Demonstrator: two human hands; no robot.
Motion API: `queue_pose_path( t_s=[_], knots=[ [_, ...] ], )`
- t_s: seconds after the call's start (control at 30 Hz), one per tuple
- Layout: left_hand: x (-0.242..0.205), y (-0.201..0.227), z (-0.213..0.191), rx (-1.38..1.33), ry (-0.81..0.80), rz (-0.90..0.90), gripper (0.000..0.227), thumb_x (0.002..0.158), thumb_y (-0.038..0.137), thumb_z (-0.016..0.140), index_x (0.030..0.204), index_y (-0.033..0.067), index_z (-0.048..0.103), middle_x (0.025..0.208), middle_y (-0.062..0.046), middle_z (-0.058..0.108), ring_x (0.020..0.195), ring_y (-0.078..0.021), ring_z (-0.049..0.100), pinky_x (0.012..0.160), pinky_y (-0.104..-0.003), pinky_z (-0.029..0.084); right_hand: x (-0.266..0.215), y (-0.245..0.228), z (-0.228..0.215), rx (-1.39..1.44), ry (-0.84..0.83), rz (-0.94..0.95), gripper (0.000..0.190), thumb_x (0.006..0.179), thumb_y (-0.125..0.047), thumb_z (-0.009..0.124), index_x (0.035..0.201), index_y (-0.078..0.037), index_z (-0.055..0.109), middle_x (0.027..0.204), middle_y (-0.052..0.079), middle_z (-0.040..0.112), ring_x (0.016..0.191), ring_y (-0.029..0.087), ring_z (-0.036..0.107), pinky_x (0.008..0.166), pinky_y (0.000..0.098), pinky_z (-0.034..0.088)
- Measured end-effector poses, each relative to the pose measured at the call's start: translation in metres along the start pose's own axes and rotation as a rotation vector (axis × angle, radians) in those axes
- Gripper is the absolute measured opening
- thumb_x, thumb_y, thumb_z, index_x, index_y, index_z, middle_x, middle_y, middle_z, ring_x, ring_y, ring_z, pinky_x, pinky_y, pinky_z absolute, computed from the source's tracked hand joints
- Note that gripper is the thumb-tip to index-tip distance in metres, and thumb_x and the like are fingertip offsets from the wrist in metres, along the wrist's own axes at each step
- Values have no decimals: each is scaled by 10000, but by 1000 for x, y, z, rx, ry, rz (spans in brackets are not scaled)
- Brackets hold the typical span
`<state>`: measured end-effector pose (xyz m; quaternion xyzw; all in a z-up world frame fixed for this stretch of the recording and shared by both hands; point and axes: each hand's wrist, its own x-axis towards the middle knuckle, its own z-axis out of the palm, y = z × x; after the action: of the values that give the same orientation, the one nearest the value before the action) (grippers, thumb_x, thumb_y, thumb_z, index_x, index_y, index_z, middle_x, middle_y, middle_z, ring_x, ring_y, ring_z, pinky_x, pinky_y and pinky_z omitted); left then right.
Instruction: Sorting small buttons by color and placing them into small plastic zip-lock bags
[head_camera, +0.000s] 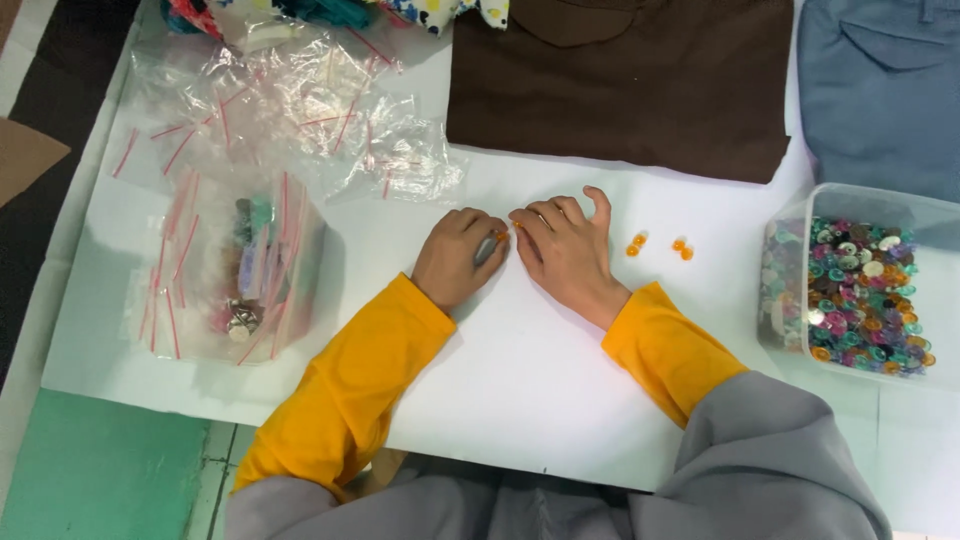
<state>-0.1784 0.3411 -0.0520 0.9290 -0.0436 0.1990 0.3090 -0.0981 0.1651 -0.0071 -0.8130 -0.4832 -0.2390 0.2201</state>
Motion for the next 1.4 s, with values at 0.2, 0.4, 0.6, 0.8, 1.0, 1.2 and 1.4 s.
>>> queue_pose_path(
  t_s=[0.2,0.4,0.6,0.8,1.0,1.2,1.4],
  knots=[
    [0,2,0,0,-11,15,274,949,208,706,1200,112,652,952,-78,710,932,-261,689,868,-377,528,-10,8,14,11,-66,35,135,993,-155,656,1095,-128,740,933,32,733,981,196,625,1118,558,203],
    [2,2,4,46,1,23,263,946,198,722,1178,116,628,945,-74,719,923,-245,696,847,-367,526,-13,6,20,17,-59,34,209,992,-135,646,1184,-104,725,928,53,748,1027,209,638,1136,582,194],
    [4,7,-10,40,-18,1,268,942,272,707,1154,129,628,990,-79,705,957,-271,690,870,-406,519,-12,8,24,1,-4,8,222,955,-113,662,1169,-136,717,996,26,727,1020,207,606,1126,577,203],
    [3,-4,-39,357,70,-58,230,913,214,708,1115,119,653,1060,-104,665,991,-305,676,861,-453,512,14,-8,23,-20,47,-61,139,980,-161,668,1107,-152,724,1040,15,693,1053,211,573,1109,573,224],
    [-1,-18,-62,514,-45,-301,342,920,231,698,1227,90,647,1130,-139,680,1065,-314,680,925,-467,483,47,-44,41,-105,-124,-44,382,953,-220,715,1302,-68,689,1239,157,688,1214,307,582,1156,678,114],
    [-4,-38,-51,560,-55,-292,306,930,230,688,1186,62,689,1028,-123,706,999,-302,698,893,-452,494,47,-42,98,-258,-115,-106,234,908,-104,741,1136,-57,765,1066,123,766,1007,247,715,1186,695,88],
    [-2,-32,-49,589,18,-210,155,865,178,736,988,92,695,818,-70,656,827,-262,678,808,-421,491,50,-42,78,-144,-113,-97,131,938,-113,733,1062,-90,770,1041,86,768,999,248,717,1195,685,83]
  ],
)
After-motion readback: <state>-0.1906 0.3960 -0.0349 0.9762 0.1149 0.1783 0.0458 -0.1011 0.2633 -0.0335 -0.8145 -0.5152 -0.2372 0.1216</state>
